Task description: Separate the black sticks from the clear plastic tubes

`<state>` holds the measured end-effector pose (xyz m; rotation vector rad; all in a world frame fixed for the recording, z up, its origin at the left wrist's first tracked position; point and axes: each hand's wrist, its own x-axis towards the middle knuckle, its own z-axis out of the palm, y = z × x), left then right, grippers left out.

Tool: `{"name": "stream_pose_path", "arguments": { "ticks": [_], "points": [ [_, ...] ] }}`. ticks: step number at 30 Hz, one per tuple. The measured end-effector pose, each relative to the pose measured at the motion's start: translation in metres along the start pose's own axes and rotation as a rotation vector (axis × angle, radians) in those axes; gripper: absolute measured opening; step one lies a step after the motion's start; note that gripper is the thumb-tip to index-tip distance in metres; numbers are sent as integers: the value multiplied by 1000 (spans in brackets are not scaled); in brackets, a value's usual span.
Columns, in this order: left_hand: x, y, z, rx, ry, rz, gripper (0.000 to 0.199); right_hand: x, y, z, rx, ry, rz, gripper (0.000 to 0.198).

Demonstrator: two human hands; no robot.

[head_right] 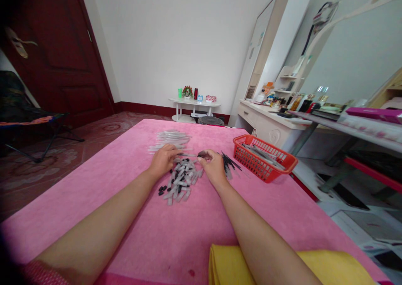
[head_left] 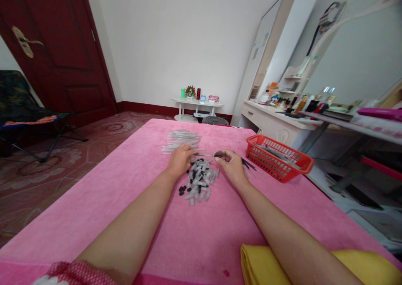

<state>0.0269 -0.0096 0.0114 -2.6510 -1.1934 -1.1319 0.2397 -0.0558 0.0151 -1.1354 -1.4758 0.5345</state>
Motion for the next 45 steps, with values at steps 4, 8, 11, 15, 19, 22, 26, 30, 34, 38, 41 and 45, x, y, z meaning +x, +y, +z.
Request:
{"name": "stream_pose_path", "arguments": {
  "ticks": [4,8,11,15,19,22,26,30,34,38,41,45],
  "points": [
    [1,2,-2,16,-30,3,38,-1,-1,1,-45,6,-24,15],
    [1,5,-4,49,-64,33,38,-3,-5,1,-99,32,-42,15],
    [0,5,-5,60,-74,45,40,-4,-8,1,-145,16,-69,12],
    [0,4,-3,58,-83,42,42,-4,-6,0,-188,13,-67,11],
    [0,4,-2,60,-76,60,41,-3,-2,-1,-192,42,-42,13],
    [0,6,-2,60,-57,69,40,-4,-4,-2,-234,55,-46,11],
    [0,11,-3,64,-40,84,41,-6,-11,-5,-370,6,-40,32],
    [0,11,-3,100,-43,80,44,-6,-11,-5,-373,-4,-33,33],
    [0,10,-4,125,-52,69,43,-5,-6,-5,-321,-4,-55,18],
    [0,12,-4,121,-55,66,42,-6,-7,-6,-385,-62,-8,38],
    [0,13,-5,131,-57,54,43,-6,-8,-6,-398,-25,-25,31],
    [-1,12,-5,138,-65,45,44,-5,-8,-7,-392,-60,-64,24]
  ]
}}
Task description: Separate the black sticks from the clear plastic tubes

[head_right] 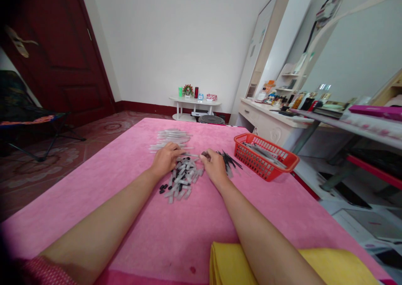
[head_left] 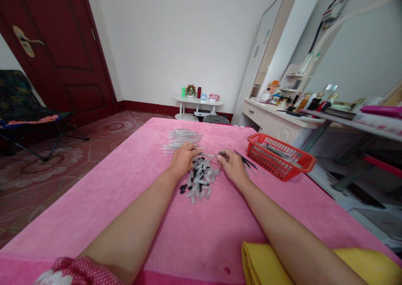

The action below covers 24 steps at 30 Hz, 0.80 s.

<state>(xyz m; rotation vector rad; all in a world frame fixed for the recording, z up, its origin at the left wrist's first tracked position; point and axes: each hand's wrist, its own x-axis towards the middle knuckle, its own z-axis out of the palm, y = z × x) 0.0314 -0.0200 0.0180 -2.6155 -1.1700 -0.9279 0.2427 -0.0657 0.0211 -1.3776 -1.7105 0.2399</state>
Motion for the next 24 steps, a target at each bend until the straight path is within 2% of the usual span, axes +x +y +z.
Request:
{"name": "stream_pose_path", "arguments": {
  "ticks": [3,7,11,16,20,24],
  "points": [
    [0,0,0,-11,-8,-1,44,-1,1,0,-24,-43,43,39],
    [0,0,0,-26,2,-14,43,-1,1,0,-30,-2,-9,23],
    [-1,0,0,-50,-2,-6,42,-2,2,0,-79,-42,19,39],
    [-1,-1,1,-138,0,-42,41,-1,0,0,-54,-18,-14,21],
    [-1,-1,1,-142,-10,-30,41,-2,0,0,-67,-69,30,36],
    [0,1,0,-103,-8,-16,42,-3,-1,0,-56,-36,19,29]
  ]
}}
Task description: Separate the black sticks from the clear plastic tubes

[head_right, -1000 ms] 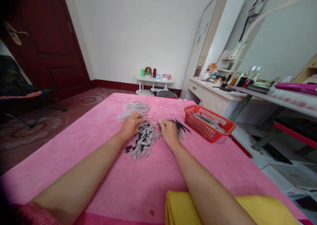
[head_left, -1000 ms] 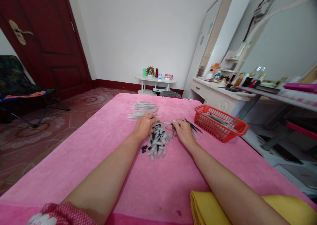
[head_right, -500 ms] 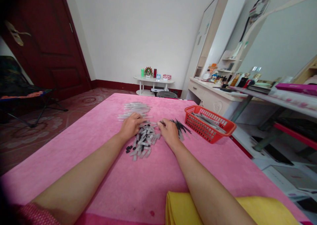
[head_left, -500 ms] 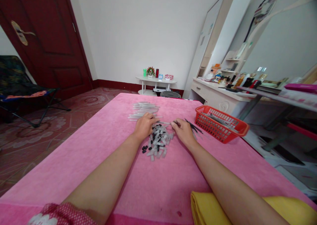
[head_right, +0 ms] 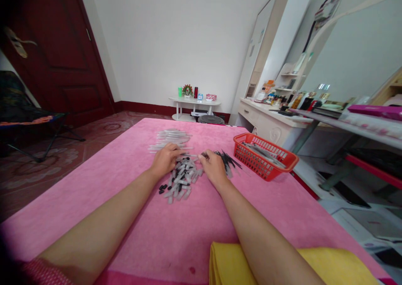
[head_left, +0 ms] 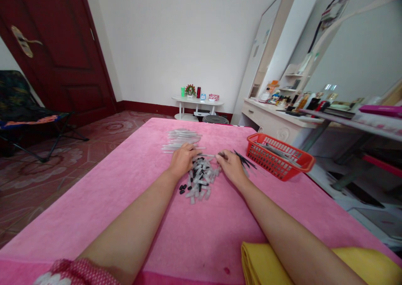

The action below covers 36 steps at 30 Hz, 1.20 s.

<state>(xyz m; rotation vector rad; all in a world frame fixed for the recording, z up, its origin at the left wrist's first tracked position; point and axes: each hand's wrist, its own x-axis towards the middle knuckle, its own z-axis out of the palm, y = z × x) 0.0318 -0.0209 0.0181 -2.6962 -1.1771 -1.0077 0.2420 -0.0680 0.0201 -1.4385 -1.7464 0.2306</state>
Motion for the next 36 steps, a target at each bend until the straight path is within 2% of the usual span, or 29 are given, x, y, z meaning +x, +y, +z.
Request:
{"name": "stream_pose_path", "arguments": {
  "ticks": [4,9,13,17,22,27,32,34,36],
  "points": [
    [0,1,0,1,5,12,40,0,-2,0,7,-30,25,44],
    [0,-2,2,-12,24,0,44,1,-3,-1,16,44,-6,29],
    [0,-4,2,-13,18,-14,45,1,-3,-1,20,-11,21,35],
    [0,-3,2,-24,17,-18,44,0,-5,-1,12,8,35,27],
    [1,-2,3,-41,12,4,42,0,-9,-2,-4,-38,36,41],
    [0,-3,3,-47,22,-5,45,-1,-8,0,42,-21,13,32],
    [0,-5,4,-44,33,-13,45,4,-1,-2,70,-104,56,43],
    [0,-6,4,-51,38,-33,45,8,1,-9,19,-157,40,31],
    [-1,-8,4,-57,45,-60,44,11,3,-17,-51,-247,-18,9]
  ]
}}
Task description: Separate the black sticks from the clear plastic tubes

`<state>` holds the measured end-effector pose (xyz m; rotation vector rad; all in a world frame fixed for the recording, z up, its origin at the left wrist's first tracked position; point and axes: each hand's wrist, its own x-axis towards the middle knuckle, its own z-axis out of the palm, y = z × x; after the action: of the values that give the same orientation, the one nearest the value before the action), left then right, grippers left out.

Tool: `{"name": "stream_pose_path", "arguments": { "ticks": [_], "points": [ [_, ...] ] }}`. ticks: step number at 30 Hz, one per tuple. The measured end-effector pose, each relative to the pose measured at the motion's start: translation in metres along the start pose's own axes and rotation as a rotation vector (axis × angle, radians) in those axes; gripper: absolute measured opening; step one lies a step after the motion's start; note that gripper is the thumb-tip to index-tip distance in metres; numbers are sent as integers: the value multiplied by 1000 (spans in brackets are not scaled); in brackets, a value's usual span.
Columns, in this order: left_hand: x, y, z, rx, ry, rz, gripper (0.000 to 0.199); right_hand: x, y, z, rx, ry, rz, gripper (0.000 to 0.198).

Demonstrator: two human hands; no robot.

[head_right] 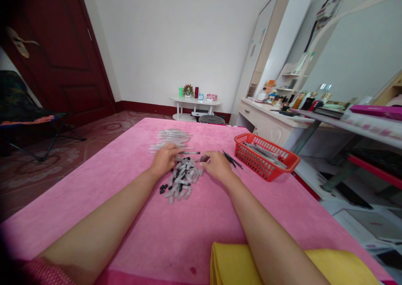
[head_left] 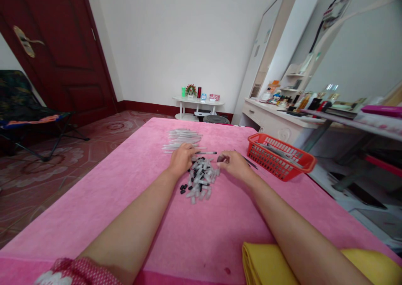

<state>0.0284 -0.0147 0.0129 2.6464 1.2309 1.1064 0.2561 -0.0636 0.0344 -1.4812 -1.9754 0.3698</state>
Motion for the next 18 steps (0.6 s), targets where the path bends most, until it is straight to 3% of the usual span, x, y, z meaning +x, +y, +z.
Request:
{"name": "stream_pose_path", "arguments": {
  "ticks": [1,5,11,15,18],
  "points": [
    [0,-1,0,-1,4,-11,43,0,0,-4,-34,-46,-35,4],
    [0,-1,0,-4,2,-16,42,-4,-3,-12,-168,-147,-120,23],
    [0,-1,1,-6,7,-10,42,-9,-11,-8,-294,-199,-100,31],
    [0,-3,3,-13,20,4,42,-5,-4,-14,-214,-237,-100,31],
    [0,-4,4,-13,20,16,44,-1,1,-18,41,-118,-48,24]
  ]
}}
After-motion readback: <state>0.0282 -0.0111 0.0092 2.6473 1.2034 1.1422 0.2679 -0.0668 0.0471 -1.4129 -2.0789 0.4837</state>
